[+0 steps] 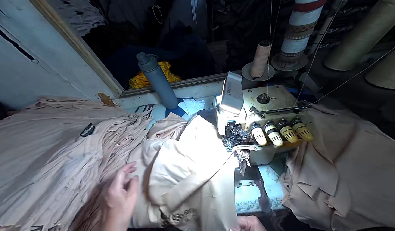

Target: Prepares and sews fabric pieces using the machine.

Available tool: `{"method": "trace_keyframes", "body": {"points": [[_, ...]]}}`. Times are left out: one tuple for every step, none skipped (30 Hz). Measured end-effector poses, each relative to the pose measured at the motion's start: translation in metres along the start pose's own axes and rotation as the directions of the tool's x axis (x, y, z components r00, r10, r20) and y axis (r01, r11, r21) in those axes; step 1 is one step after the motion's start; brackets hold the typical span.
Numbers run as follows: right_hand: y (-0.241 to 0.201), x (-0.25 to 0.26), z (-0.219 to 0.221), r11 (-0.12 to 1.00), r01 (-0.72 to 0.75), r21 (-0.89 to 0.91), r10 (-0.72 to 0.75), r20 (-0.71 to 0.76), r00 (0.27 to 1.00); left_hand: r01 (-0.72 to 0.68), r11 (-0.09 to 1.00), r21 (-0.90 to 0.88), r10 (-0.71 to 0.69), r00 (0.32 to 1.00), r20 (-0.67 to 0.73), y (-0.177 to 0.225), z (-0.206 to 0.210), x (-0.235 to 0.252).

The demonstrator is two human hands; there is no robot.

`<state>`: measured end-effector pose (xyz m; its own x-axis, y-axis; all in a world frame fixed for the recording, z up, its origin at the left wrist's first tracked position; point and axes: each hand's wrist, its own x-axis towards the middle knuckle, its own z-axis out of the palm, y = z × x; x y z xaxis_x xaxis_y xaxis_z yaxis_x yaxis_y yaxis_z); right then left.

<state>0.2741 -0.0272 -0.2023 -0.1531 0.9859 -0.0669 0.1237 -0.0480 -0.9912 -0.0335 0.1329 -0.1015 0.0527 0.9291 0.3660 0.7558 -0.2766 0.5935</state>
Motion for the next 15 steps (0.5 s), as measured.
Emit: {"method": "trace_keyframes", "body": {"points": [[0.012, 0.001, -0.001, 0.986, -0.091, -0.14, 0.091, -0.012, 0.996, -0.023, 0.999, -0.036, 0.023, 1.0, 0.01, 0.013, 0.011, -0.006], [0.019, 0.002, -0.003, 0.948, -0.164, -0.272, 0.167, -0.01, 0.986, -0.052, 0.996, -0.078, 0.053, 0.998, 0.016, 0.026, 0.022, -0.013], [0.022, 0.003, -0.005, 0.897, -0.209, -0.39, 0.227, 0.001, 0.974, -0.089, 0.989, -0.12, 0.091, 0.996, 0.012, 0.038, 0.033, -0.018], [0.023, 0.003, -0.005, 0.839, -0.23, -0.493, 0.267, 0.005, 0.964, -0.138, 0.976, -0.169, 0.14, 0.99, -0.001, 0.048, 0.043, -0.021], [0.023, 0.003, -0.004, 0.778, -0.232, -0.584, 0.281, -0.007, 0.96, -0.196, 0.956, -0.218, 0.195, 0.98, -0.024, 0.058, 0.053, -0.022], [0.021, 0.003, -0.001, 0.721, -0.226, -0.655, 0.278, -0.025, 0.96, -0.258, 0.933, -0.251, 0.252, 0.966, -0.055, 0.067, 0.062, -0.021], [0.02, 0.002, 0.002, 0.68, -0.205, -0.704, 0.241, -0.051, 0.969, -0.308, 0.911, -0.273, 0.298, 0.951, -0.08, 0.078, 0.071, -0.019], [0.02, 0.001, 0.005, 0.65, -0.18, -0.738, 0.184, -0.077, 0.98, -0.347, 0.892, -0.289, 0.336, 0.938, -0.089, 0.087, 0.08, -0.015], [0.02, 0.001, 0.006, 0.628, -0.161, -0.761, 0.146, -0.088, 0.985, -0.368, 0.885, -0.285, 0.363, 0.929, -0.073, 0.097, 0.088, -0.012], [0.022, 0.0, 0.007, 0.614, -0.139, -0.777, 0.114, -0.087, 0.99, -0.372, 0.894, -0.251, 0.377, 0.926, -0.029, 0.105, 0.094, -0.009], [0.022, 0.0, 0.005, 0.607, -0.119, -0.785, 0.101, -0.073, 0.992, -0.374, 0.909, -0.184, 0.384, 0.923, 0.022, 0.113, 0.1, -0.006], [0.02, 0.0, 0.001, 0.614, -0.113, -0.781, 0.134, -0.038, 0.99, -0.38, 0.92, -0.1, 0.387, 0.92, 0.067, 0.12, 0.104, -0.003], [0.016, -0.001, -0.004, 0.641, -0.114, -0.759, 0.181, 0.005, 0.983, -0.389, 0.921, -0.024, 0.39, 0.916, 0.096, 0.125, 0.107, 0.0], [0.013, -0.003, -0.009, 0.684, -0.101, -0.723, 0.179, 0.033, 0.983, -0.386, 0.922, 0.015, 0.382, 0.916, 0.125, 0.127, 0.108, 0.002], [0.012, -0.007, -0.014, 0.739, -0.057, -0.671, 0.107, 0.033, 0.994, -0.373, 0.927, 0.024, 0.364, 0.916, 0.167, 0.127, 0.105, 0.004]]}}
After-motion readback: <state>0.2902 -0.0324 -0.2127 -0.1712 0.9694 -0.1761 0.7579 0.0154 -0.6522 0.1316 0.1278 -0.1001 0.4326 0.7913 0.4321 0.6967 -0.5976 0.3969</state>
